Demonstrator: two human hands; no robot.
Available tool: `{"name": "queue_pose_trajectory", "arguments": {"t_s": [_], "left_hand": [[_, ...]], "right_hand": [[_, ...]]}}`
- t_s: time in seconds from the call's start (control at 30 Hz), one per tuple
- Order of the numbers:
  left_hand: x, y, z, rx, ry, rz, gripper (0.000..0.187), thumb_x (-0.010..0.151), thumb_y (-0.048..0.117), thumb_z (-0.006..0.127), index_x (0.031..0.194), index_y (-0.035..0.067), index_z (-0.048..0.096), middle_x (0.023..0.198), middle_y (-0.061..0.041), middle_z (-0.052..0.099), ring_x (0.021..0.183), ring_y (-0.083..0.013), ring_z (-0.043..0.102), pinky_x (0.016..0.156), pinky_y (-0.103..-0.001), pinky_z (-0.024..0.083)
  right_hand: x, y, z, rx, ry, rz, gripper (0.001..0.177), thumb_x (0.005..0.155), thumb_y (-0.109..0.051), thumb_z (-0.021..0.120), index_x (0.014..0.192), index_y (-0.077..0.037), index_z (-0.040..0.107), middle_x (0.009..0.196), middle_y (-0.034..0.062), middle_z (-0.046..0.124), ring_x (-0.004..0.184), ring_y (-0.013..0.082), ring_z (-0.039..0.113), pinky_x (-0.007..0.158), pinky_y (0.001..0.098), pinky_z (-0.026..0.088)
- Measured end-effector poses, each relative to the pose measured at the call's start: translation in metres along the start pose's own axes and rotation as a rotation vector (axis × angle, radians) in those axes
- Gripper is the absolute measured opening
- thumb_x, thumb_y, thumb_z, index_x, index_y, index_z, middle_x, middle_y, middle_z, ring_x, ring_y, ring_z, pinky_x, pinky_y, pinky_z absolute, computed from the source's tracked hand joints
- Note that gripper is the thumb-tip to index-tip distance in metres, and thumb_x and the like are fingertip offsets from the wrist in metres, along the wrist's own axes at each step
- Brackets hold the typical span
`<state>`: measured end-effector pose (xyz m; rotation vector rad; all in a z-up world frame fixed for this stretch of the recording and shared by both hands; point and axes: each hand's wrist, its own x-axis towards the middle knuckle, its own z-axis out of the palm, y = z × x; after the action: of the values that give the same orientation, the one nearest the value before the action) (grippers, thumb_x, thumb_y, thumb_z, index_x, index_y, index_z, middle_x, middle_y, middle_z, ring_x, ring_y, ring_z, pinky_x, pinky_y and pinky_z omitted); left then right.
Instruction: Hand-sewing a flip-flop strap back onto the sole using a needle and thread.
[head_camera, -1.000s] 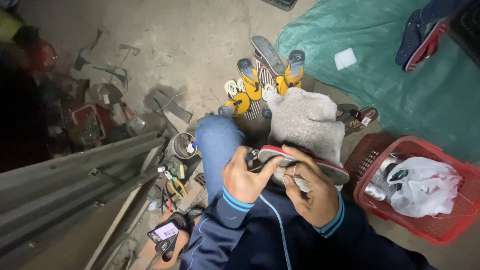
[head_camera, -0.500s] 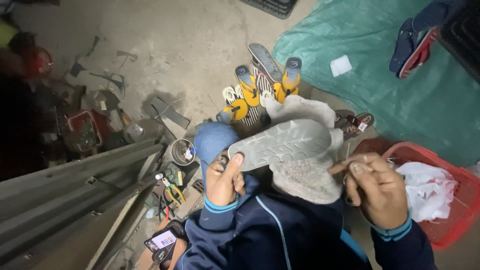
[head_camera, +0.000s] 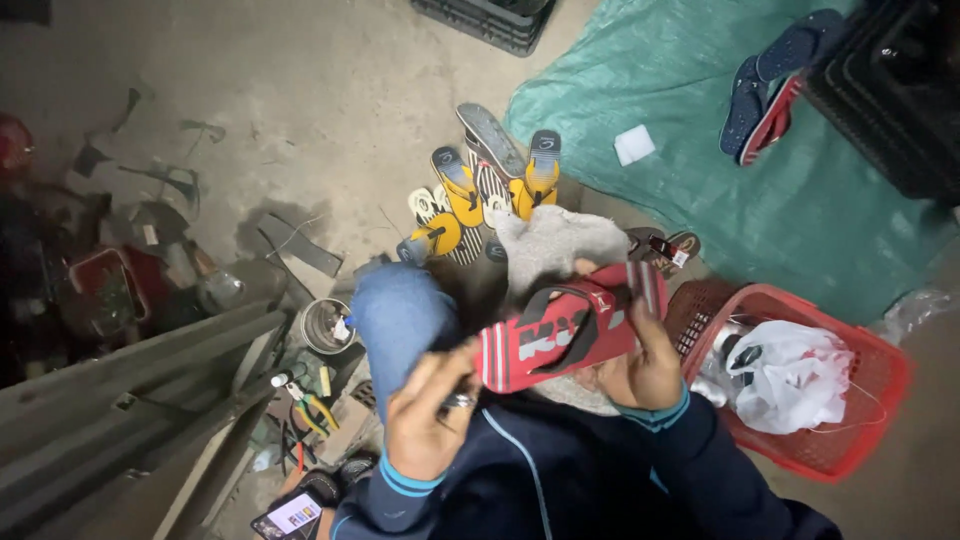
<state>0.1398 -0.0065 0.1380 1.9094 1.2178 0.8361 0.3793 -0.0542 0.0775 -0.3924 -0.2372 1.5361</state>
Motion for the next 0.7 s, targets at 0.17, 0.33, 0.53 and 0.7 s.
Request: {"name": "queue_pose_trajectory", "arguments": {"t_s": [0.17, 0.33, 0.53, 0.7], "left_hand": [[-0.004, -0.042, -0.024, 0.139, 0.264, -0.269, 0.061, 0.073, 0.013, 0.09, 0.126, 0.0, 0.062, 0.088, -0.005, 0.065, 0.074, -0.0153, 0.061, 0.072, -0.027, 0.051], [-0.046, -0.151, -0.048, 0.285, 0.421, -0.483, 0.019, 0.097, 0.011, 0.064, 0.111, -0.001, 0.059, 0.097, -0.018, 0.069, 0.08, -0.028, 0.062, 0.076, -0.036, 0.051], [-0.202, -0.347, 0.013, 0.934, 0.206, -0.768, 0.102, 0.073, 0.045, 0.075, 0.146, -0.017, 0.038, 0.15, -0.035, 0.043, 0.145, -0.0502, 0.029, 0.119, -0.049, 0.029], [-0.299, -0.397, 0.055, 0.494, 0.26, -1.112, 0.032, 0.076, 0.024, 0.073, 0.096, 0.0, 0.075, 0.088, -0.023, 0.074, 0.08, -0.0437, 0.068, 0.076, -0.046, 0.056]], "right_hand": [[0.001, -0.003, 0.011, -0.254, 0.178, -0.086, 0.052, 0.111, -0.02, 0.034, 0.158, 0.003, 0.033, 0.102, 0.0157, 0.067, 0.066, 0.0181, 0.055, 0.06, 0.0285, 0.047], [0.002, -0.005, 0.013, -0.767, 0.343, -0.131, 0.056, 0.111, -0.026, 0.037, 0.161, -0.002, 0.031, 0.077, 0.0079, 0.06, 0.054, 0.0124, 0.049, 0.048, 0.0245, 0.045], [-0.001, 0.004, 0.011, -0.919, 0.408, -0.17, 0.057, 0.111, -0.034, 0.036, 0.156, 0.0, 0.043, 0.101, 0.0049, 0.061, 0.057, 0.0073, 0.051, 0.051, 0.0178, 0.046], [0.001, 0.009, 0.015, -0.883, 0.374, -0.129, 0.061, 0.109, -0.049, 0.043, 0.153, -0.005, 0.044, 0.074, -0.002, 0.057, 0.051, 0.0058, 0.048, 0.048, 0.0168, 0.042]]}}
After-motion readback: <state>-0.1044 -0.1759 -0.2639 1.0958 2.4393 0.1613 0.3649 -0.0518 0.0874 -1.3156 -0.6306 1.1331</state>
